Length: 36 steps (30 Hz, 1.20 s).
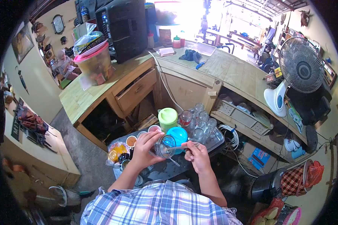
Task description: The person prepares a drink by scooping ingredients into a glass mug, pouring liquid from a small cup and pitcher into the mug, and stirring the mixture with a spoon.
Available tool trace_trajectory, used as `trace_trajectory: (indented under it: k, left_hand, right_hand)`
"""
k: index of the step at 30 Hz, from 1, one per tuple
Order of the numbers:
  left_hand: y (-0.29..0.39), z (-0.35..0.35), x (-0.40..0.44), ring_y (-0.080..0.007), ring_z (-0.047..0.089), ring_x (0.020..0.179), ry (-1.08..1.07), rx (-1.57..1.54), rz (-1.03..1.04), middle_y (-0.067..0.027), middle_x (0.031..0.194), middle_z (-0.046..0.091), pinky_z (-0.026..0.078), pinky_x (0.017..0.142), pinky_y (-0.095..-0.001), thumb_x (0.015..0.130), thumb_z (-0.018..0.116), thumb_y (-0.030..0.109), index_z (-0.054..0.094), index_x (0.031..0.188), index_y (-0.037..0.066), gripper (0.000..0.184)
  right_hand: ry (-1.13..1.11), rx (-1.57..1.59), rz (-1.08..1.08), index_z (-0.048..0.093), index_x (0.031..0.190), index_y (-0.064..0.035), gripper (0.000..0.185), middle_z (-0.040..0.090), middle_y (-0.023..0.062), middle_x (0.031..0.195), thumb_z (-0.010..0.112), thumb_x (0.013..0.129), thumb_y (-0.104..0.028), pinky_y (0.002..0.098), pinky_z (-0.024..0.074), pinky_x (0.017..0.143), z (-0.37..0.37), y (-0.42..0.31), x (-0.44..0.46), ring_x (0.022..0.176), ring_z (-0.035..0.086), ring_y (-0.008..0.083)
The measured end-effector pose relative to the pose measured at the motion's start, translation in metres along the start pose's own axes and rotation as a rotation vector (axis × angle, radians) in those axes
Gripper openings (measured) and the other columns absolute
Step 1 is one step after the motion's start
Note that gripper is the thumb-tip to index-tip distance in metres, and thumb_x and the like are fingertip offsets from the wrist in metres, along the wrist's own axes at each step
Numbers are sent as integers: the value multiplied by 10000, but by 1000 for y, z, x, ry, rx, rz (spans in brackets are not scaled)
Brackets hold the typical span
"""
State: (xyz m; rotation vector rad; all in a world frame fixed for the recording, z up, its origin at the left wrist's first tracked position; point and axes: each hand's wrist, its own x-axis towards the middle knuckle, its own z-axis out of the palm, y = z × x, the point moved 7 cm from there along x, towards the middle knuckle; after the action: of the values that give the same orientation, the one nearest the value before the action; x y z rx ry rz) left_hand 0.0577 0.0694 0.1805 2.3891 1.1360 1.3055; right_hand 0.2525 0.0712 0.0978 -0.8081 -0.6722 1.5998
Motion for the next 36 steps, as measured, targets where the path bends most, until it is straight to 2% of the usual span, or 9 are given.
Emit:
trace_trajectory:
  k: [3, 6, 12, 19, 25, 29, 32, 33, 36]
  left_hand:
    - [-10, 3, -6, -288, 582, 1084, -20, -5, -39, -88, 1158, 620, 421, 979, -443, 490, 844, 207, 591, 1209, 114, 768]
    - [-19, 3, -13, -307, 598, 1069, -11, 0, -62, -119, 1161, 627, 453, 921, -429, 484, 876, 267, 601, 1198, 88, 786]
    - [-19, -1, -19, -309, 598, 1065, -46, -11, -90, -119, 1169, 623, 456, 921, -422, 502, 875, 274, 594, 1210, 95, 782]
    - [-18, 1, -22, -308, 595, 1066, -60, -17, -76, -116, 1175, 618, 452, 924, -421, 507, 872, 259, 586, 1226, 103, 789]
    - [-21, -8, -26, -307, 593, 1074, -18, -45, -80, -120, 1171, 621, 455, 926, -420, 505, 878, 260, 591, 1214, 85, 784]
    - [-20, -17, -30, -301, 591, 1085, 56, -75, 3, -120, 1167, 626, 455, 929, -424, 504, 890, 288, 598, 1196, 63, 784]
    - [-11, -28, -27, -290, 590, 1083, 95, -87, 63, -93, 1174, 623, 439, 940, -430, 547, 859, 263, 596, 1208, 92, 731]
    - [-8, -32, -25, -290, 590, 1083, 95, -87, 65, -93, 1174, 623, 439, 940, -430, 547, 859, 263, 596, 1208, 92, 731]
    - [-1, -41, -17, -288, 587, 1088, 61, -96, 77, -93, 1169, 625, 434, 950, -431, 552, 861, 271, 593, 1214, 89, 737]
  right_hand:
    - [-42, 31, 69, 663, 913, 0, 266, 543, -7, 667, 560, 961, -241, 230, 301, 468, -5, 11, 3, 471, 348, 44]
    - [64, 280, 219, 637, 931, -29, 249, 598, 27, 814, 590, 939, -273, 227, 316, 462, -24, 24, 8, 485, 372, 54]
    - [96, 126, 121, 641, 924, -24, 252, 620, 31, 797, 582, 944, -268, 224, 309, 460, -26, 26, 9, 481, 359, 46]
    - [36, 54, 141, 649, 902, -41, 234, 621, 24, 792, 590, 936, -266, 210, 307, 445, -8, 39, 6, 473, 368, 45]
    - [81, 380, 289, 649, 927, -44, 231, 614, 31, 760, 584, 943, -265, 225, 330, 460, -28, 45, 7, 500, 399, 60]
    - [89, 497, 226, 655, 924, -48, 224, 615, 32, 759, 592, 941, -263, 223, 398, 513, -20, 23, -2, 591, 492, 89]
    - [109, 292, -57, 658, 918, -35, 250, 654, 56, 816, 562, 959, -261, 230, 471, 562, -5, -15, -14, 632, 565, 110]
    - [108, 293, -59, 658, 918, -35, 250, 654, 56, 816, 562, 959, -261, 230, 471, 562, 2, -20, -19, 632, 565, 110]
    - [-11, -118, -339, 641, 911, 13, 289, 675, 119, 874, 529, 978, -245, 276, 561, 630, 33, -55, -31, 676, 669, 162]
